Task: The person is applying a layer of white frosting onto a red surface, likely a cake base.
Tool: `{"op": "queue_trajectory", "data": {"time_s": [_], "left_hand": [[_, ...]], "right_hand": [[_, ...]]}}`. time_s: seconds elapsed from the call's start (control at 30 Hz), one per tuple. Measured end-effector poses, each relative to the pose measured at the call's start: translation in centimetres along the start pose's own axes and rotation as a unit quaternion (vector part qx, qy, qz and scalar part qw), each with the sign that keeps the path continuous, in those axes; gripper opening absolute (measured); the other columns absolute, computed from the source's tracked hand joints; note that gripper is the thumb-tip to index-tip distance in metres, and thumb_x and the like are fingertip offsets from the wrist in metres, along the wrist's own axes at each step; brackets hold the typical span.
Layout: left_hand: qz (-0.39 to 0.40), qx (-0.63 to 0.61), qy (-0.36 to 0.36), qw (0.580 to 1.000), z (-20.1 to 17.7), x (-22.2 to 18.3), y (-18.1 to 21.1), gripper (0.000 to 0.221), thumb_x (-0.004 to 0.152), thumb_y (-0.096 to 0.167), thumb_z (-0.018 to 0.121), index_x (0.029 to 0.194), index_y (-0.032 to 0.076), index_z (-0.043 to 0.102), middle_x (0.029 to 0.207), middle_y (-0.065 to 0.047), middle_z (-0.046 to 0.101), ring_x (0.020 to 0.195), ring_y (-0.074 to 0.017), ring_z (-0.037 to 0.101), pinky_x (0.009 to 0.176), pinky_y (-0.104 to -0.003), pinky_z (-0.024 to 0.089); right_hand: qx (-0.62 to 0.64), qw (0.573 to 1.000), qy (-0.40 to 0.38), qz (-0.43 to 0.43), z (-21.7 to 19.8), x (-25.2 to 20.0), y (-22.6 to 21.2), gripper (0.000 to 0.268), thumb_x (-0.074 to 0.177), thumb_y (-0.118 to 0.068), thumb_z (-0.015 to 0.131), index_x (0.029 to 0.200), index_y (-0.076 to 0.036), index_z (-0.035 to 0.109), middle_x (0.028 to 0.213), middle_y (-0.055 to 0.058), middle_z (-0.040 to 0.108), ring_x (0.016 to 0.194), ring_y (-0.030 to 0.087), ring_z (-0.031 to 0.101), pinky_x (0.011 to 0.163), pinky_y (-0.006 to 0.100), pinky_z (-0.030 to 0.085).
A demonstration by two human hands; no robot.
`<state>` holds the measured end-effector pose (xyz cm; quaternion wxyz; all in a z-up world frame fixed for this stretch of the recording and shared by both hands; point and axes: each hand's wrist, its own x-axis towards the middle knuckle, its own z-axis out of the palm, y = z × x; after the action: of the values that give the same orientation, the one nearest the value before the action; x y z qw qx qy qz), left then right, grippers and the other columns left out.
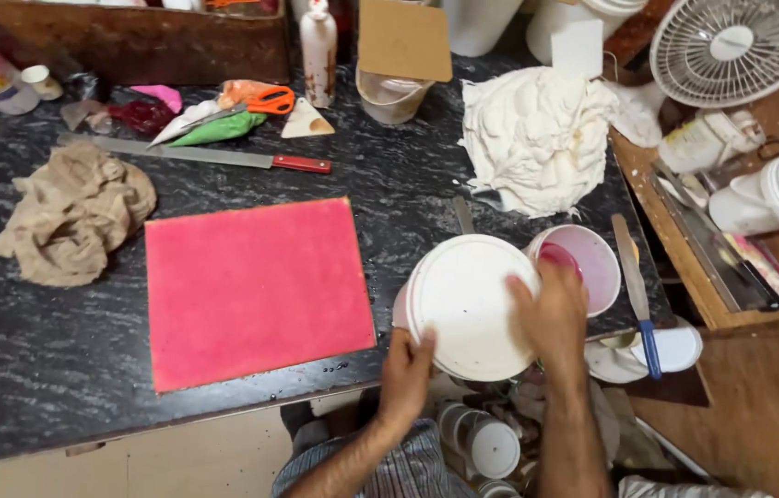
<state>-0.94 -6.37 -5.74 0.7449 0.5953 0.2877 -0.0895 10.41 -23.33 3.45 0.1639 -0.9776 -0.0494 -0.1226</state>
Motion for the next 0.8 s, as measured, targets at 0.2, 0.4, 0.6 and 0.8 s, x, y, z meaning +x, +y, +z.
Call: {"op": "queue_trajectory", "data": {"time_s": [0.2, 0.4, 0.6, 0.8], "left_hand": [[0.262, 0.075, 0.08, 0.959, -1.8, 7.6, 0.8, 0.04, 0.102, 0.038, 0.06, 0.101, -0.001, 0.069, 0.094, -0.012, 0.07, 0.085, -0.0177, 0.069, 0.077, -0.035, 0.056], [0.083, 0.094, -0.186, 0.974, -1.8, 13.4, 5.6, 0.062, 0.1, 0.055, 0.05, 0.121, 0.002, 0.073, 0.109, -0.015, 0.077, 0.1, -0.0192, 0.069, 0.091, -0.033, 0.052], [0.033, 0.13, -0.229, 0.964, -2.2, 13.5, 6.4, 0.072, 0.098, 0.064, 0.041, 0.136, 0.009, 0.065, 0.134, -0.014, 0.068, 0.126, -0.0224, 0.061, 0.108, -0.036, 0.044], [-0.001, 0.166, -0.224, 0.96, -2.5, 11.5, 8.2, 0.078, 0.097, 0.068, 0.032, 0.139, 0.009, 0.062, 0.138, -0.016, 0.066, 0.132, -0.0277, 0.059, 0.112, -0.039, 0.041]], "right_hand": [[-0.037, 0.984, -0.176, 0.01, 1.0, 8.2, -7.1, 0.047, 0.09, -0.05, 0.072, 0.097, -0.004, 0.079, 0.099, 0.025, 0.071, 0.097, 0.043, 0.067, 0.089, 0.051, 0.05], [-0.018, 0.996, -0.055, 0.07, 3.8, 8.4, -6.8, 0.042, 0.089, -0.046, 0.074, 0.085, -0.005, 0.079, 0.078, 0.022, 0.072, 0.076, 0.042, 0.07, 0.07, 0.054, 0.053], [0.001, 0.989, -0.119, 0.088, 4.5, 9.6, -5.2, 0.048, 0.092, -0.049, 0.071, 0.082, -0.002, 0.076, 0.077, 0.023, 0.072, 0.074, 0.041, 0.071, 0.074, 0.052, 0.053], [0.022, 0.988, -0.14, 0.069, 4.5, 9.6, -4.7, 0.054, 0.095, -0.05, 0.067, 0.079, 0.001, 0.073, 0.077, 0.025, 0.069, 0.074, 0.044, 0.068, 0.072, 0.054, 0.052]]}}
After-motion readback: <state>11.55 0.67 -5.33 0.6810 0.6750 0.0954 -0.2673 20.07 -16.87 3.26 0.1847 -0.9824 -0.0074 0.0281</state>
